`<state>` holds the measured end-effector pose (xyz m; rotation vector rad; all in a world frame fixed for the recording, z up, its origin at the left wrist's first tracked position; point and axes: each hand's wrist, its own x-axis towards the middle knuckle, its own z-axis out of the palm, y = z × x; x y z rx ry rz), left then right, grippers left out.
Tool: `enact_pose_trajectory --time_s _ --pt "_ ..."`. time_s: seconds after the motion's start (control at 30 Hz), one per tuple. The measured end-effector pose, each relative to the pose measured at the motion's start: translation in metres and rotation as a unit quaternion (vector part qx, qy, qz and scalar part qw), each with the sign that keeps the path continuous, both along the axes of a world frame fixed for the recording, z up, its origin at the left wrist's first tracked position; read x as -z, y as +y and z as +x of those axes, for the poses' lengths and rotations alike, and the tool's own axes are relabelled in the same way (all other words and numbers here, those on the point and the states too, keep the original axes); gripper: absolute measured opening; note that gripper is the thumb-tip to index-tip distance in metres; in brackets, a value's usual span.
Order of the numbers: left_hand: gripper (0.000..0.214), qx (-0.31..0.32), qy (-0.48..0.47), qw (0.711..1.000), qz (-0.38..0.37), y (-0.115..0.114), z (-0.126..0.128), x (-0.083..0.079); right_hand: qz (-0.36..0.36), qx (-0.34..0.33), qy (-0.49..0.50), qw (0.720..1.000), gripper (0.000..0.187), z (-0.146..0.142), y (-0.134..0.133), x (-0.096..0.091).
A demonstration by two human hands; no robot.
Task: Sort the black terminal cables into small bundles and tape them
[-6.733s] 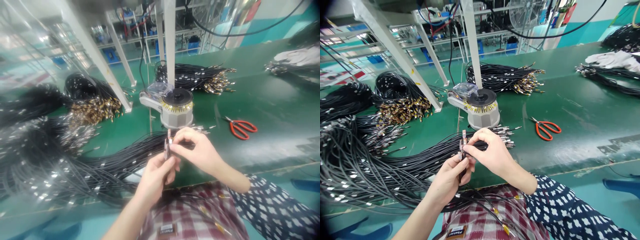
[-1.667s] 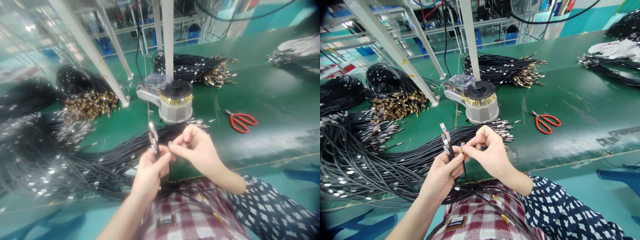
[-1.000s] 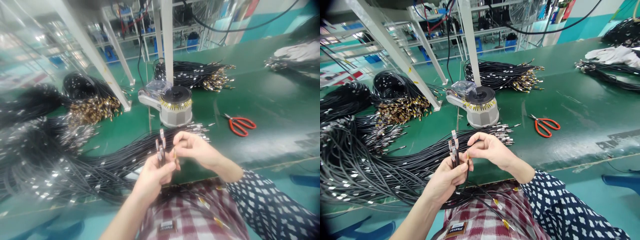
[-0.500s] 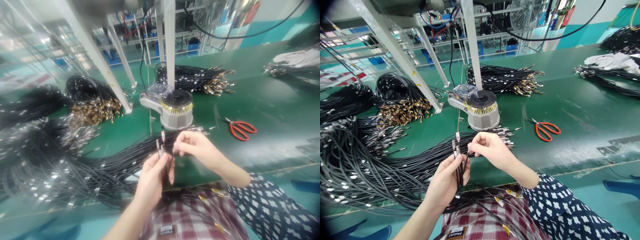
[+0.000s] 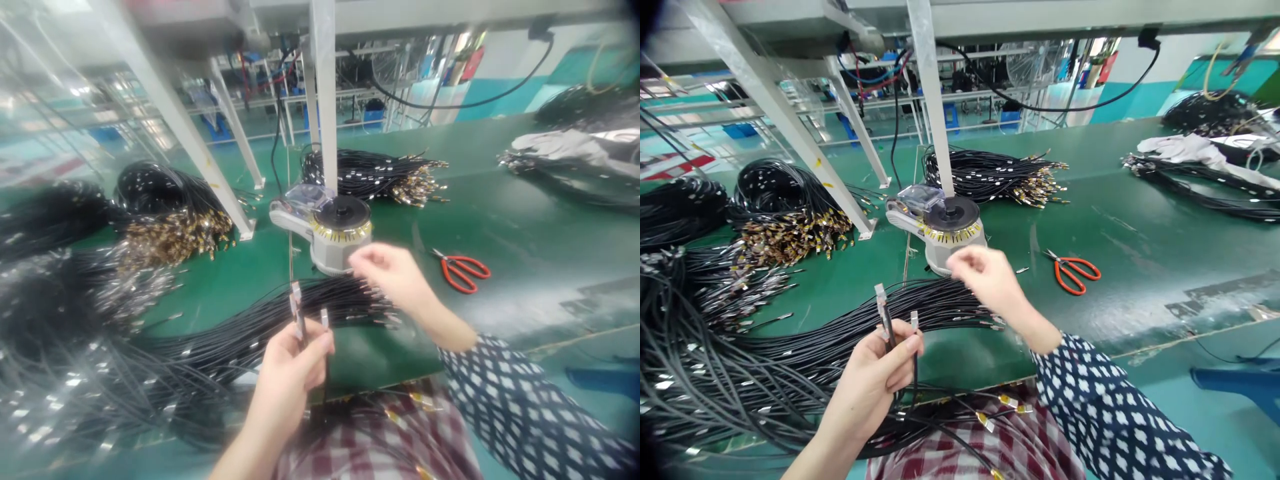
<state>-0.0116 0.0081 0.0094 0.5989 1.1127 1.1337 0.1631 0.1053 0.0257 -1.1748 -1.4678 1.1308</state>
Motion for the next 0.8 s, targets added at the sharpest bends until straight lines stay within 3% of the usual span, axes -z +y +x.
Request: enact_pose_trajectory --time_s 0.03,0.07,0.13,0.23,0.37,0.53,0.63,0.8 --pt "0.033 -0.009 -0.004 1.0 -0.002 0.0 0.0 0.0 0.051 0.094 0.0 0.994 0.022 0.006 0.013 0.002" --pt "0.034 -0.014 -0.008 1.0 -0.004 0.001 -0.001 0.0 0.068 0.138 -0.001 0.988 0.024 0.013 0.027 0.005" --pt "0.036 -0.016 -0.013 1.0 -0.007 0.0 -0.001 0.002 0.078 0.175 -0.008 0.981 0.027 0.023 0.05 0.01" --pt "0.036 -0.011 -0.011 1.0 -0.01 0.0 -0.002 0.006 0.06 0.17 -0.027 0.983 0.031 0.027 0.068 0.013" --pt "0.034 -0.005 -0.01 1.0 -0.01 0.0 -0.003 0.01 0.048 0.156 -0.055 0.985 0.029 0.02 0.065 0.009" --pt "0.033 -0.005 -0.013 1.0 -0.006 0.0 -0.003 0.01 0.132 0.213 -0.099 0.963 0.015 0.014 0.051 0.001" --pt "0.032 -0.005 -0.019 1.0 -0.011 -0.001 -0.003 0.01 0.152 0.21 -0.073 0.963 0.018 0.015 0.05 0.003" --pt "0.033 -0.003 -0.026 1.0 -0.014 -0.001 -0.003 0.011 0.108 0.167 -0.024 0.98 0.026 0.015 0.06 0.012"
